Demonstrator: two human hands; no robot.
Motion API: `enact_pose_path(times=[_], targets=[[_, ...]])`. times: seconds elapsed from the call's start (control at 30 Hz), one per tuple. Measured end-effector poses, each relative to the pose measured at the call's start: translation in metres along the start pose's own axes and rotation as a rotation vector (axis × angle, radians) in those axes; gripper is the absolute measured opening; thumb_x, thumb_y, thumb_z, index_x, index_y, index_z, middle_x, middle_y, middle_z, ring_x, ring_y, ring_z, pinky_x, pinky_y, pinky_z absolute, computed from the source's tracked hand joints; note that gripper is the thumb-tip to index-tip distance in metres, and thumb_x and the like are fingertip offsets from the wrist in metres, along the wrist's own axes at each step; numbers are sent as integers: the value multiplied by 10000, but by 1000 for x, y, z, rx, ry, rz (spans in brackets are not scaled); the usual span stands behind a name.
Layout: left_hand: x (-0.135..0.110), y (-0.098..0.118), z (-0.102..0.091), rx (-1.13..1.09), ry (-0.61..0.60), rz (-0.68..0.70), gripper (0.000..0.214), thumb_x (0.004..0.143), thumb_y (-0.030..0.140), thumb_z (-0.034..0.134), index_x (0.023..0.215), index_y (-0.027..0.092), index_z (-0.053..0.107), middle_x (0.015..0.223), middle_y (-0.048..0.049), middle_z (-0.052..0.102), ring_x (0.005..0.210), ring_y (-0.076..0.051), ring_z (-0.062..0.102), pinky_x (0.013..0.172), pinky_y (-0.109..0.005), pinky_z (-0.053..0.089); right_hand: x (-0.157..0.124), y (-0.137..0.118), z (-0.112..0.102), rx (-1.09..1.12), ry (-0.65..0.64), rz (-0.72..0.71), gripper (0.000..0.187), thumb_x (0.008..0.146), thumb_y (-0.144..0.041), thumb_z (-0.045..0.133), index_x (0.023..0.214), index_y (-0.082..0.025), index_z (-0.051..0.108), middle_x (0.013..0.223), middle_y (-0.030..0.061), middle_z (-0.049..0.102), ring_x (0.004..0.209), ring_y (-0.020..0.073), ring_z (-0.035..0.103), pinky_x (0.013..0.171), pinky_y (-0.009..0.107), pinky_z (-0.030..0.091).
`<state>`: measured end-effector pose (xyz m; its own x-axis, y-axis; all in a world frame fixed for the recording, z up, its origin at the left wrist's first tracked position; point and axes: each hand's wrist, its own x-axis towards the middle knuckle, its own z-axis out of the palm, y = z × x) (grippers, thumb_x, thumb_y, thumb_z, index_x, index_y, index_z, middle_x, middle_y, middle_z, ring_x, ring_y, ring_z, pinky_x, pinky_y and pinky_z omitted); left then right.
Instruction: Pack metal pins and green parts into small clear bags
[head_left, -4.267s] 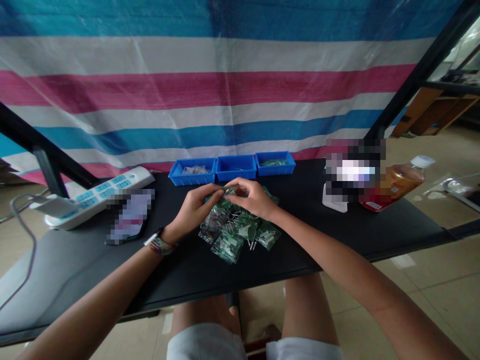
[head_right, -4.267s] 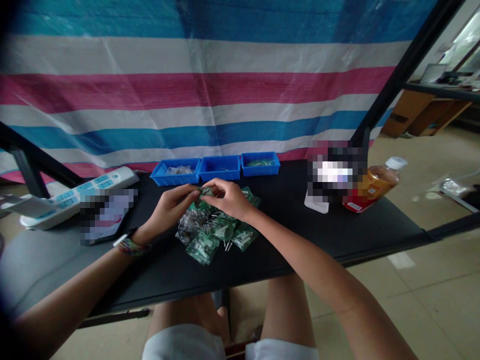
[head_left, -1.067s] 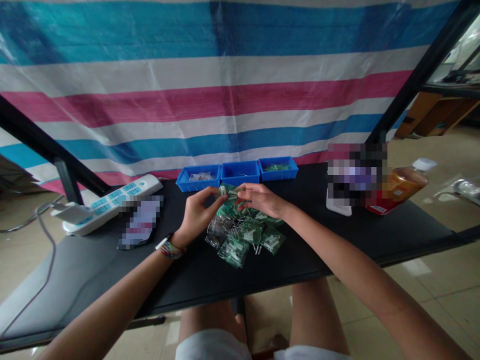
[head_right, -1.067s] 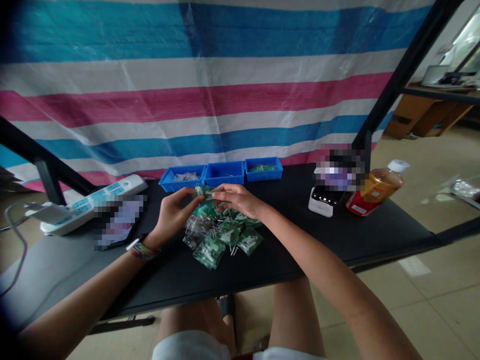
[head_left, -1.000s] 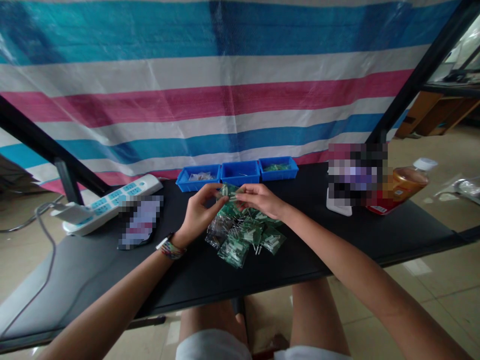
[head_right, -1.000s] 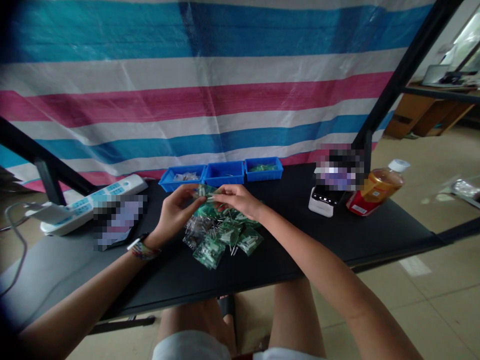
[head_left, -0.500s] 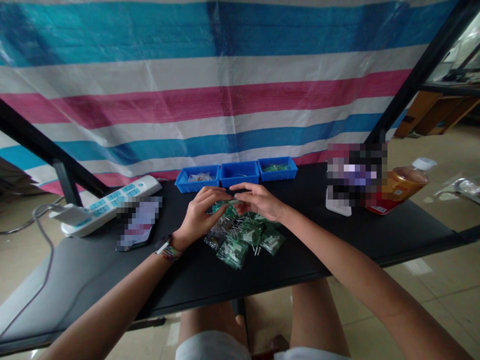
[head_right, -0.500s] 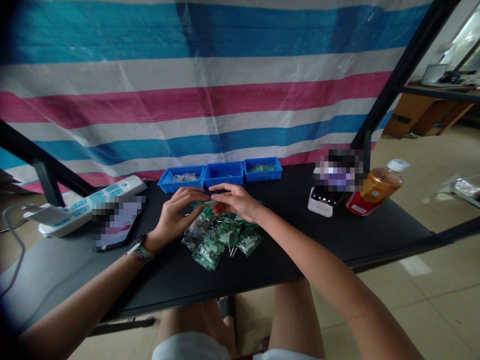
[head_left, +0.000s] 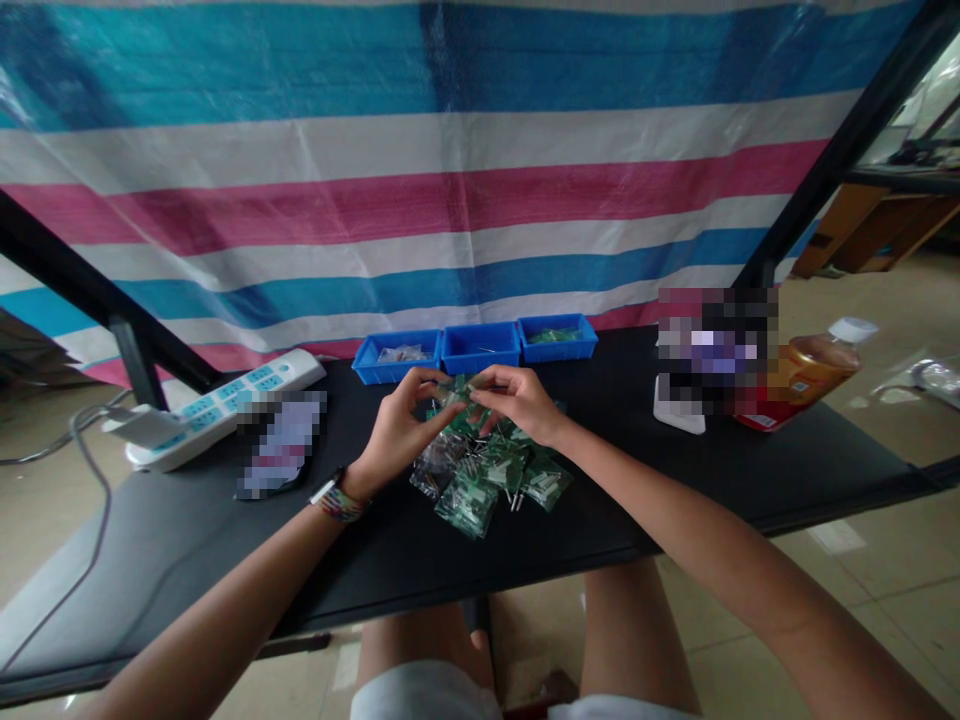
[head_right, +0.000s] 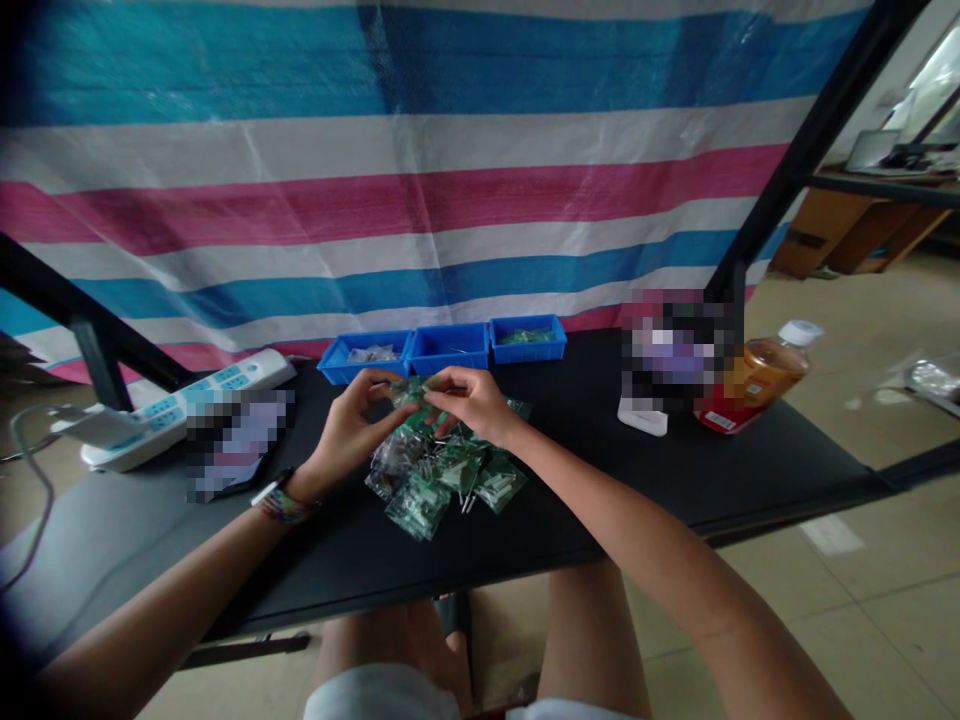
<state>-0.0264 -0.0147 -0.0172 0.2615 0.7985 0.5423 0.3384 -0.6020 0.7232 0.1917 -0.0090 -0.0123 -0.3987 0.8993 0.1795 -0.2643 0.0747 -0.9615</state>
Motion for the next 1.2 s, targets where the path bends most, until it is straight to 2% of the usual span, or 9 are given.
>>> enact_pose_path(times=[0.1, 0.2, 0.33, 0.43, 0.5, 0.63, 0.77, 0.83, 1.2], targets=[[1, 3, -3, 38, -43, 25, 327, 1028, 443, 682, 1239, 210, 592, 987, -61, 755, 911, -212, 743, 840, -357, 597, 9, -6, -19, -62, 135, -99, 432, 791, -557, 876, 1001, -221, 704, 945, 38, 697, 759, 206, 728, 597, 348, 655], [4, 2, -6, 185, -117, 39, 247, 1051, 406, 606, 1177, 202, 664, 1079, -96, 752, 995, -246, 730, 908, -412, 589, 19, -18, -60, -224, 477, -294, 403, 884, -582, 771, 1066, -238, 666, 1040, 63, 704, 840, 218, 733, 699, 360, 659], [6, -2, -7, 385, -296, 104, 279, 1043, 388, 574, 1154, 215, 761, 1192, -107, 758, 1123, -295, 696, 1031, -498, 527, 20, -27, -119, -809, 843, -470, 295, 1047, -417, 532, 1186, -201, 676, 1233, 162, 693, 1076, 288, 705, 932, 442, 610], [5, -6, -4, 409, -386, 138, 330, 1049, 448, 588, 1197, 233, 790, 1252, -102, 769, 1166, -307, 684, 1076, -526, 491, 14, -23, -136, -1284, 750, -332, 273, 1005, -343, 600, 1147, -153, 735, 1192, 213, 718, 1180, 374, 643, 1080, 542, 496], [4, -8, -2, 423, -404, 148, 339, 1028, 477, 634, 1233, 261, 796, 1283, -95, 766, 1202, -314, 670, 1097, -535, 477, 11, -20, -132, -1408, 685, -276, 296, 991, -341, 635, 1174, -137, 747, 1190, 224, 731, 1192, 397, 619, 1108, 563, 444], [3, -11, -1, 434, -418, 152, 301, 1005, 442, 678, 1237, 294, 798, 1289, -78, 765, 1214, -307, 661, 1111, -528, 472, 13, -19, -104, -1293, 507, -372, 228, 984, -218, 607, 1151, -161, 751, 1181, 171, 746, 1163, 332, 634, 1069, 455, 459], [4, -13, -1, 416, -408, 158, 249, 1011, 412, 672, 1178, 288, 809, 1268, -81, 759, 1208, -302, 657, 1097, -513, 485, 10, -14, -69, -1075, -16, -304, 132, 910, -139, 711, 996, -209, 782, 986, 63, 752, 983, 243, 674, 955, 370, 491], [4, -13, -2, 423, -400, 168, 233, 1011, 402, 678, 1170, 297, 812, 1258, -81, 757, 1214, -310, 650, 1094, -520, 481, 7, -9, -54, -1076, -142, -222, 217, 835, -142, 815, 1042, -202, 801, 957, 53, 715, 948, 232, 657, 912, 353, 486], [4, -9, 2, 411, -407, 190, 217, 1059, 369, 620, 1159, 238, 761, 1117, -82, 754, 1041, -270, 681, 954, -437, 530, 3, 1, -38, -1094, -84, -72, 154, 788, -71, 819, 904, -152, 760, 907, 21, 561, 860, 174, 578, 823, 287, 457]])
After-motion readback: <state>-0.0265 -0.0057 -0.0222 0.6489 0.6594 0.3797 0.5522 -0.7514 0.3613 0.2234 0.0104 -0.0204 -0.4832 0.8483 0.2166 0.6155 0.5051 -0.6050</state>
